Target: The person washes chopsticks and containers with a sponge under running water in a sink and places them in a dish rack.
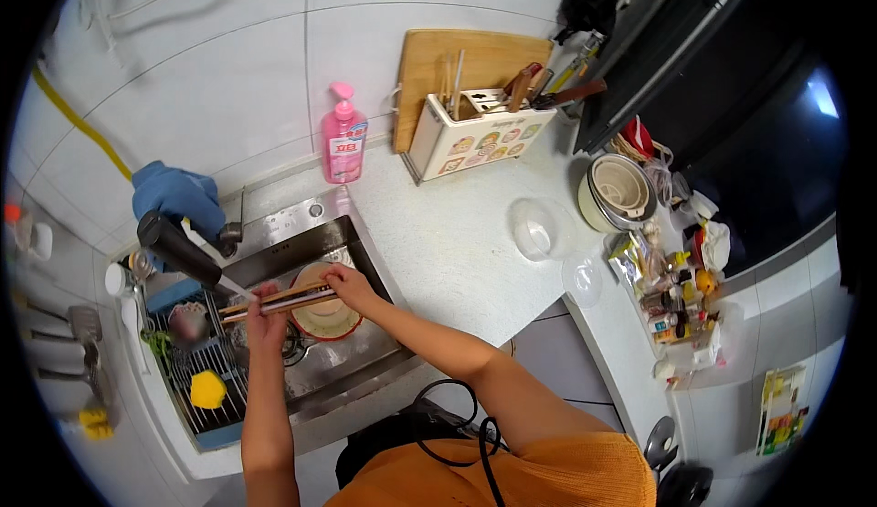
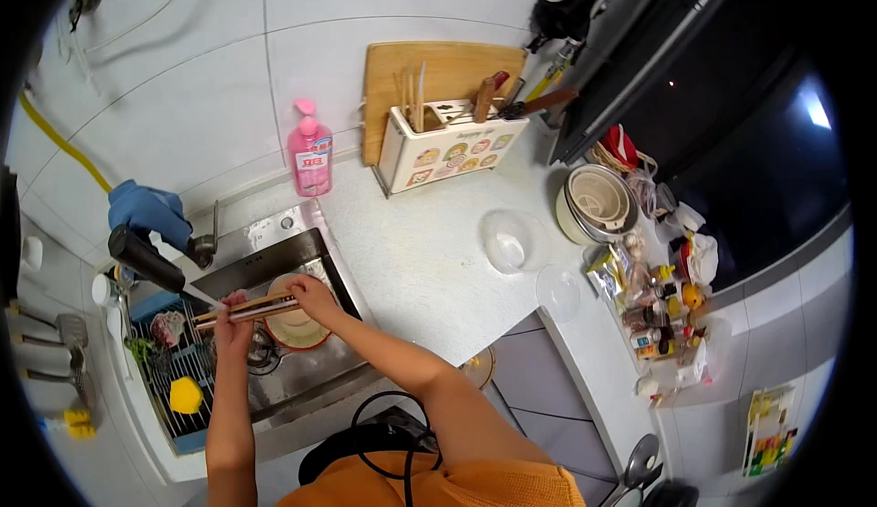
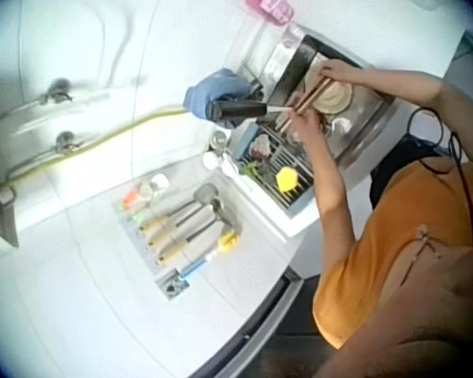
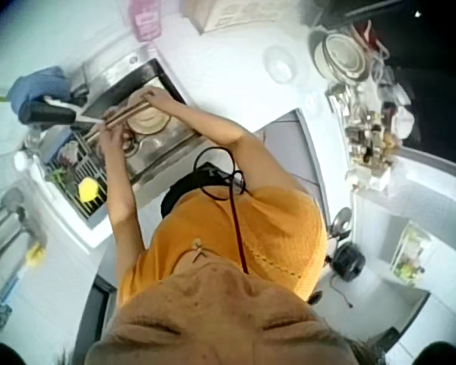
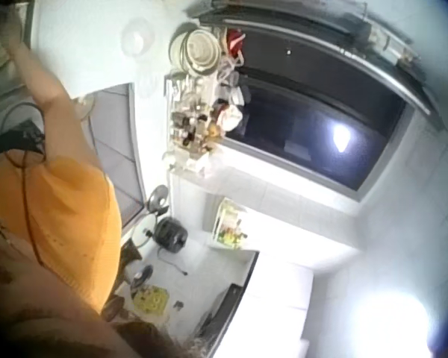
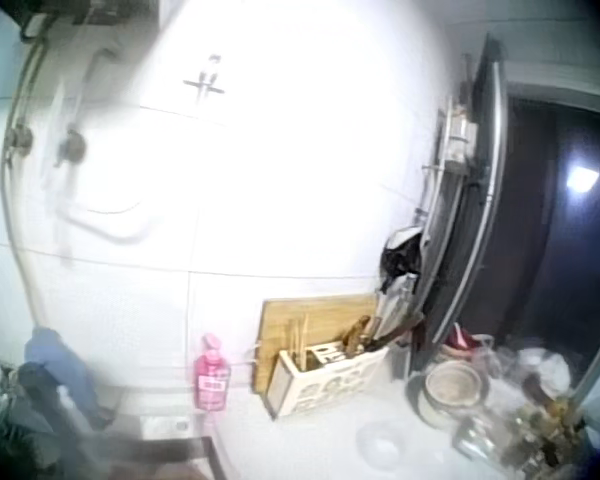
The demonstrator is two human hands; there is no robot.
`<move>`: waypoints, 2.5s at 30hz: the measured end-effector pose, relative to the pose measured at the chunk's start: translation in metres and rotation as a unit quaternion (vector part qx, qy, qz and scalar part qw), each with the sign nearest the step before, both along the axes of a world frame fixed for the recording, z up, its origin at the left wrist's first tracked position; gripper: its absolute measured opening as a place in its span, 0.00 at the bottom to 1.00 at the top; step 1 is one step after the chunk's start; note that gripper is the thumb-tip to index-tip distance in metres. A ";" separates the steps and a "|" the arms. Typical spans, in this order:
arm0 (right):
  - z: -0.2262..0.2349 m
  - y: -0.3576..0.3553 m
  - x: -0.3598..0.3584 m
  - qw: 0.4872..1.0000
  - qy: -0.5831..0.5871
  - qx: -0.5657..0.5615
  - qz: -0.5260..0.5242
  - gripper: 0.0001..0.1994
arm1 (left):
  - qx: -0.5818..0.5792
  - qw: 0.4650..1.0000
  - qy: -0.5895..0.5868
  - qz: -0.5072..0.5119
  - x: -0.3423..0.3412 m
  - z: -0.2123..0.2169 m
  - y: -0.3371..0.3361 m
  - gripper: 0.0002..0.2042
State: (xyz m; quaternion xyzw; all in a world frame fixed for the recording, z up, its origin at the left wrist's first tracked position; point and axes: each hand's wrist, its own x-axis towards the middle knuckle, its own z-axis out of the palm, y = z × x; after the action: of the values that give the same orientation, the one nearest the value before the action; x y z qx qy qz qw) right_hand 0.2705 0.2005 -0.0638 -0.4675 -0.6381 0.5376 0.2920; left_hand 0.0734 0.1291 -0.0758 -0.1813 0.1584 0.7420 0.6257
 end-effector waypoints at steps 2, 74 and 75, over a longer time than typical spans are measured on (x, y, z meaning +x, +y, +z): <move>0.017 -0.004 0.004 0.996 -0.050 0.032 0.060 0.14 | -0.044 0.999 0.028 0.009 0.000 -0.001 0.000 0.07; -0.107 -0.060 -0.010 0.923 -0.237 -0.021 0.303 0.16 | -0.187 0.942 0.230 0.156 -0.035 0.007 -0.049 0.15; -0.106 -0.061 -0.015 0.907 -0.260 0.076 0.323 0.16 | -0.188 0.941 0.230 0.163 -0.042 0.006 -0.054 0.15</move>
State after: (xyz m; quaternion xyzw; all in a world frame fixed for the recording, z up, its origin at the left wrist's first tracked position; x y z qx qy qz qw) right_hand 0.2557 0.1395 -0.1700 -0.3352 -0.8466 0.4115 -0.0397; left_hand 0.0316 0.0750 -0.0703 -0.1428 0.4030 0.8120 0.3974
